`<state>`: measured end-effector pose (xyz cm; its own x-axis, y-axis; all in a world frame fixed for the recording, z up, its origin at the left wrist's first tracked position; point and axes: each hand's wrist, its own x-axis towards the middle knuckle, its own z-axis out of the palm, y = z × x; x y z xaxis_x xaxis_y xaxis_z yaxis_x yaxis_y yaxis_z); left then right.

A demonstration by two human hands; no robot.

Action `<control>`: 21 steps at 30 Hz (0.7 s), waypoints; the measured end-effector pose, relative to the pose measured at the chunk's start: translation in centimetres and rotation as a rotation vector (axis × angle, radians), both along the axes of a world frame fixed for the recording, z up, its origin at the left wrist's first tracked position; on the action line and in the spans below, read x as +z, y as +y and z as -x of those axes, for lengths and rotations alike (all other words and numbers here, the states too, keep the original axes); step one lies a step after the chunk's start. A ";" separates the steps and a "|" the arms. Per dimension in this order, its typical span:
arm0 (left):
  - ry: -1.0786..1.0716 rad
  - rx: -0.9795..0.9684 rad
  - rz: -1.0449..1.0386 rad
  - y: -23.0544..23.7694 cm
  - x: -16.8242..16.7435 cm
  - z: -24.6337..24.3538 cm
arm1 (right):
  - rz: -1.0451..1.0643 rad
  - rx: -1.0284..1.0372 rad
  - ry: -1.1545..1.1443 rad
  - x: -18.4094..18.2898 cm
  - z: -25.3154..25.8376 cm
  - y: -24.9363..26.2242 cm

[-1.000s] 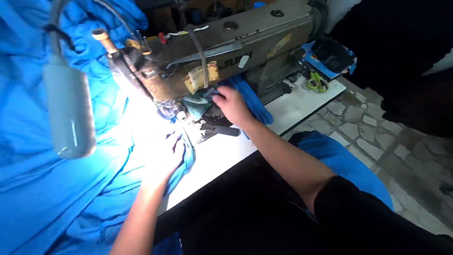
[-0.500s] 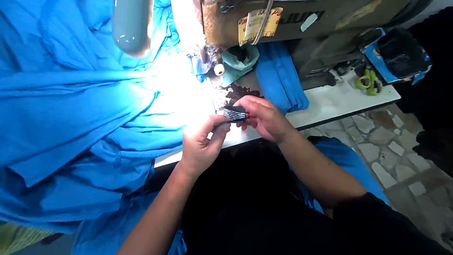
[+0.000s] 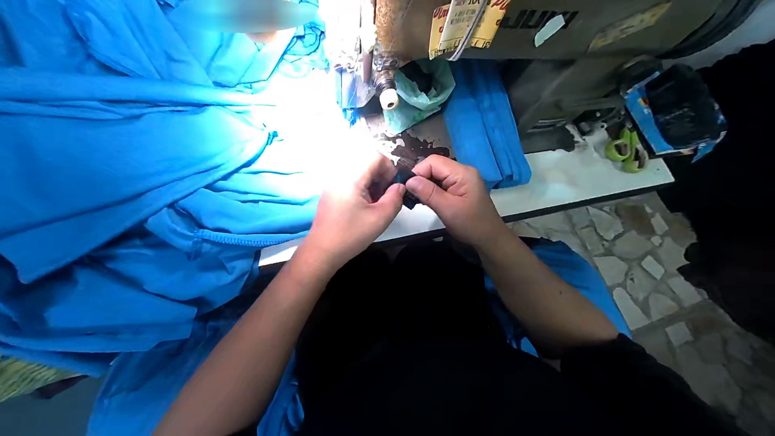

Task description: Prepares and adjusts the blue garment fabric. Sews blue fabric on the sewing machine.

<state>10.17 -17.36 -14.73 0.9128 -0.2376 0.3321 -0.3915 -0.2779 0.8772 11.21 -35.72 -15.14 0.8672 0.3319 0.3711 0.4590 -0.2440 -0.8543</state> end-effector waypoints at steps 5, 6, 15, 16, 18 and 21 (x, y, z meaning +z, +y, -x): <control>0.353 0.005 0.507 -1.9 -2.1 1.1 | -0.101 -0.091 0.047 -1.1 0.6 0.0; 0.359 0.014 0.495 -2.0 -2.1 1.1 | -0.114 -0.085 0.062 -1.3 0.7 0.0; 0.392 0.029 0.351 -1.6 -1.4 1.2 | -0.159 -0.099 0.139 -1.9 1.2 0.2; 0.402 0.040 0.353 -1.7 -1.5 1.3 | -0.158 -0.099 0.145 -2.0 1.2 0.2; 0.396 0.059 0.354 -1.8 -1.8 1.4 | -0.157 -0.104 0.159 -2.1 1.2 0.2; 0.342 0.069 0.370 -2.1 -2.2 1.4 | -0.159 -0.107 0.156 -2.3 1.1 0.2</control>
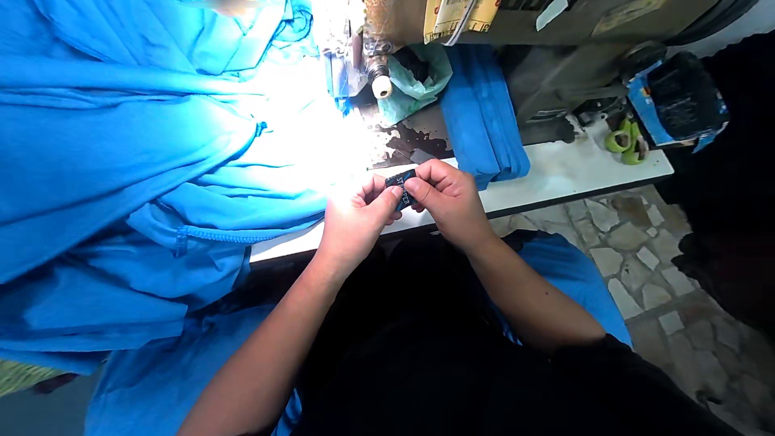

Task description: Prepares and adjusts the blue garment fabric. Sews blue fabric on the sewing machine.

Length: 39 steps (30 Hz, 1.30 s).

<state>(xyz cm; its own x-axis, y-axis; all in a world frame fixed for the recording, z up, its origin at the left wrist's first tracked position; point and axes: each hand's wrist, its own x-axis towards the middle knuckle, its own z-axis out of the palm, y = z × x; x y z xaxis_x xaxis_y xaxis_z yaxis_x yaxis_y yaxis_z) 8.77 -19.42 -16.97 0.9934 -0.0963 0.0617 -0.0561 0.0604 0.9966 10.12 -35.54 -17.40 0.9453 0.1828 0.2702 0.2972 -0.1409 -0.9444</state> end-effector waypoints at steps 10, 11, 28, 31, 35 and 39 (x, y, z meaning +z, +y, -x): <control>-0.034 0.085 -0.035 0.0 -1.1 0.6 | -0.024 0.016 0.029 -0.6 -0.5 0.7; -0.095 0.109 -0.069 0.3 -1.3 0.5 | -0.030 0.026 0.037 -0.6 -0.8 0.9; -0.385 0.135 -0.565 7.1 0.5 4.9 | -0.014 0.263 0.509 -0.2 -1.0 6.3; -0.489 -0.098 -0.876 4.5 -1.2 4.6 | -0.070 0.236 0.490 -0.8 1.2 4.3; -0.557 -0.074 -0.986 3.4 -3.9 2.7 | 0.109 0.254 0.425 -0.8 0.5 3.2; -0.575 -0.045 -0.914 3.8 -3.3 1.0 | 0.567 0.053 -0.184 -1.9 -5.3 2.8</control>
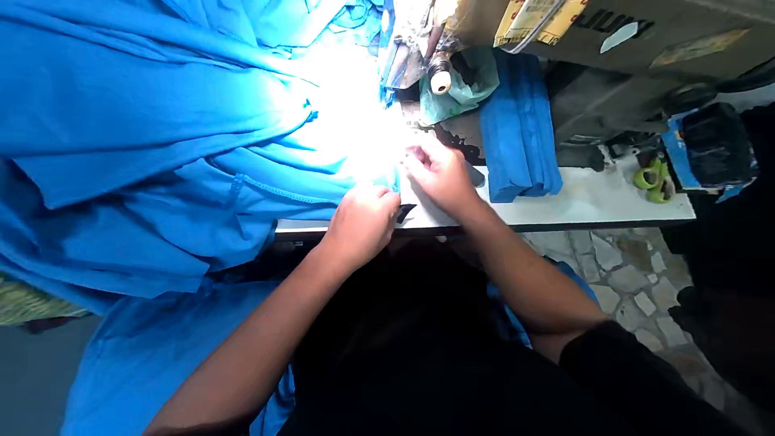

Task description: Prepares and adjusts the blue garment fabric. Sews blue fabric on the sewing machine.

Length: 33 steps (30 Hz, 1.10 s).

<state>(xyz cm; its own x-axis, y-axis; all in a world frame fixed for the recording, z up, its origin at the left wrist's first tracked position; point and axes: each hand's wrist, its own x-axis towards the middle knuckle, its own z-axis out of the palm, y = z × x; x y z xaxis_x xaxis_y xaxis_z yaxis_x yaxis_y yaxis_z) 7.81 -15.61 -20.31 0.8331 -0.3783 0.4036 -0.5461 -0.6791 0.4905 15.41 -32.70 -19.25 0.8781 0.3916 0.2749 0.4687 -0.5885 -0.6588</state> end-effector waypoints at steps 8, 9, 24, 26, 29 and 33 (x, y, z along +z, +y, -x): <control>0.387 0.070 0.344 1.3 3.6 -1.1 | 0.202 0.285 -0.487 -1.4 0.3 -0.6; 0.471 0.069 0.398 1.7 4.3 -1.8 | 0.179 0.255 -0.490 -1.6 0.8 -0.6; 0.764 0.147 0.695 2.1 4.9 -10.4 | 0.165 0.135 -0.380 -3.4 2.4 0.6; 0.823 0.202 0.405 2.6 3.6 -11.3 | 0.133 0.114 -0.351 -3.3 2.6 0.5; 0.824 0.300 0.227 2.8 4.0 -11.5 | 0.112 0.058 -0.355 -3.1 3.1 0.6; 0.806 0.302 0.240 2.2 4.4 -11.4 | 0.138 0.029 -0.392 -3.1 3.4 0.7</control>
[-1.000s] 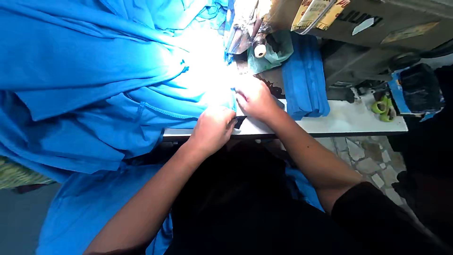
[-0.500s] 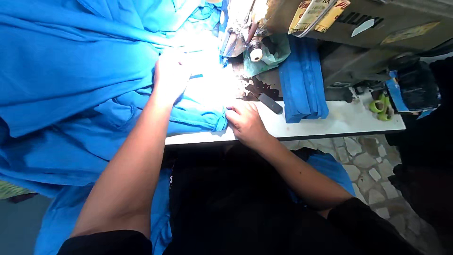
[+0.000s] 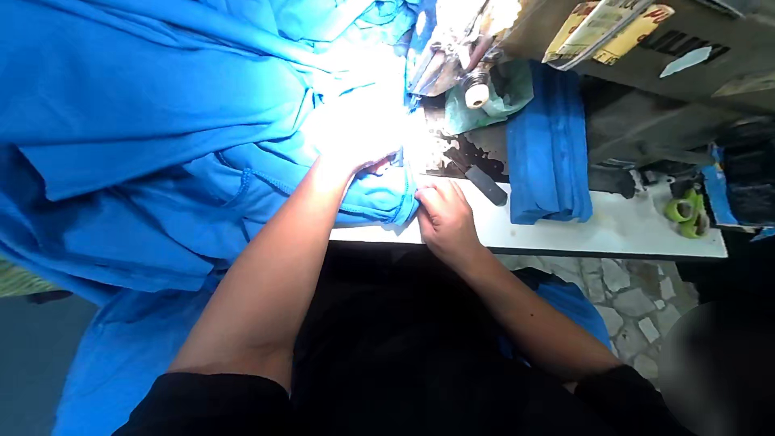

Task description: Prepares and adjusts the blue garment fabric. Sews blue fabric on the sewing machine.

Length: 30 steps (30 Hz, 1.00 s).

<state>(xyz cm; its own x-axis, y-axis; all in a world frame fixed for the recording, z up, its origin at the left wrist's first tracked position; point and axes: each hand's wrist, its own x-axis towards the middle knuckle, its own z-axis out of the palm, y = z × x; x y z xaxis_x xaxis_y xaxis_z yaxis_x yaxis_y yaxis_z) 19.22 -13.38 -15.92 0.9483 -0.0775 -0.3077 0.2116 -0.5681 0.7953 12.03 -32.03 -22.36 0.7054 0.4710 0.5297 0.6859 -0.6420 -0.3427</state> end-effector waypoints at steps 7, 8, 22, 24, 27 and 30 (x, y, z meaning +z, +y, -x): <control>0.067 -0.079 -0.156 -0.8 0.7 0.1 | 0.028 -0.008 -0.012 -0.1 0.1 0.1; 0.054 -0.072 -0.159 -0.9 0.7 0.2 | 0.028 -0.008 -0.009 -0.1 0.1 0.1; 0.044 -0.085 -0.192 -1.3 0.6 -0.1 | 0.058 0.009 0.029 -0.1 0.0 0.0; 0.035 -0.087 -0.202 -1.3 0.6 -0.1 | 0.064 0.008 0.024 -0.1 -0.1 0.1; 0.023 -0.085 -0.186 -1.3 0.6 0.1 | 0.065 0.009 0.019 -0.1 -0.1 0.1; 0.015 -0.066 -0.147 -1.3 0.2 0.2 | 0.062 0.013 0.019 -0.1 -0.1 0.1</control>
